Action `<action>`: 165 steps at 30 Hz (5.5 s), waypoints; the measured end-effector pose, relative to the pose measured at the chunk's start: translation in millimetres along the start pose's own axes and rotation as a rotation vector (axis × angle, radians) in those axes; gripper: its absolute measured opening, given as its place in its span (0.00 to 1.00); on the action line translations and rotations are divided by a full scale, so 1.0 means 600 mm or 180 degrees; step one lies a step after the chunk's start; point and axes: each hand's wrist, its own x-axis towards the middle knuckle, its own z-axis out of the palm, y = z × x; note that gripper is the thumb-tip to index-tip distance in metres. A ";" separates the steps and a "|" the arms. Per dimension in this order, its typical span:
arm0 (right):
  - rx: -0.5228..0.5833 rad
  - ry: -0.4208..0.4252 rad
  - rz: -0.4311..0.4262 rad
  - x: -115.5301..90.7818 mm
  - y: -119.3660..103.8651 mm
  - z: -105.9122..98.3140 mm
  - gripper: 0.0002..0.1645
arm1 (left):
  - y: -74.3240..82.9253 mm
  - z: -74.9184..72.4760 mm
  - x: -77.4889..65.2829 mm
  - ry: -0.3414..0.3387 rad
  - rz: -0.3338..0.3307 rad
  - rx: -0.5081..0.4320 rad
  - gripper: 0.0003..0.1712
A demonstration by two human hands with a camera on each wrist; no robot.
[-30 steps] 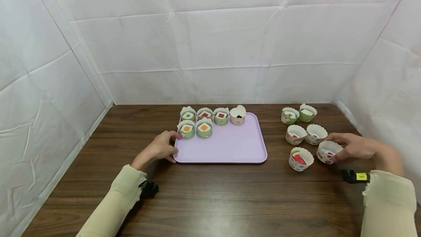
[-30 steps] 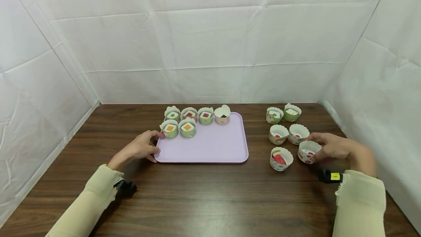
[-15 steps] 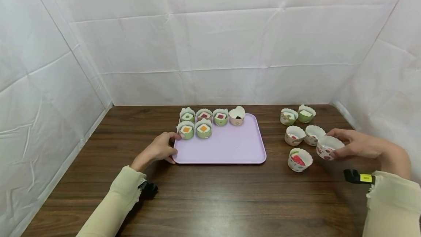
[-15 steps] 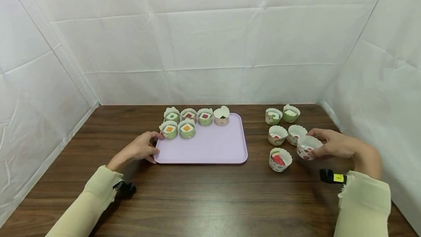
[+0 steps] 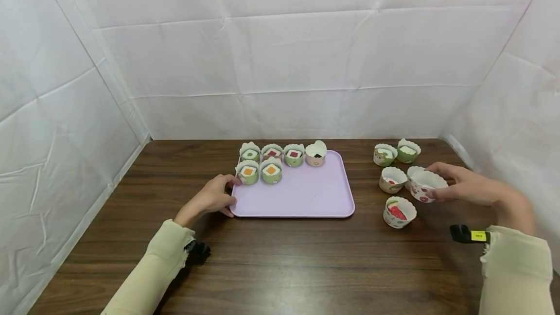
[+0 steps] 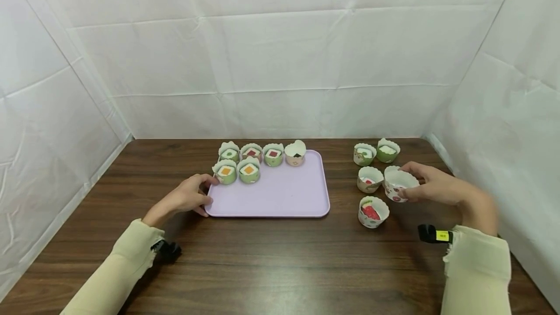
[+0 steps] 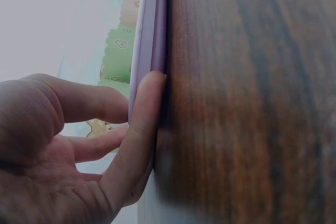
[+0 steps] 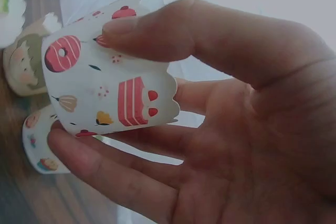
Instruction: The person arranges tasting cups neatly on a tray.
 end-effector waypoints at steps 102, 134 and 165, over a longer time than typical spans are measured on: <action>-0.0779 0.0757 -0.0593 0.295 -0.220 0.249 0.39 | -0.003 0.000 0.002 0.0007 0.0035 0.0047 0.32; -0.0881 0.1003 -0.0134 0.337 -0.222 0.323 0.37 | 0.000 -0.003 0.001 0.0030 0.0017 0.0131 0.31; -0.0726 0.0793 0.0000 0.301 -0.223 0.303 0.45 | 0.000 -0.001 0.000 0.0066 0.0061 0.0109 0.31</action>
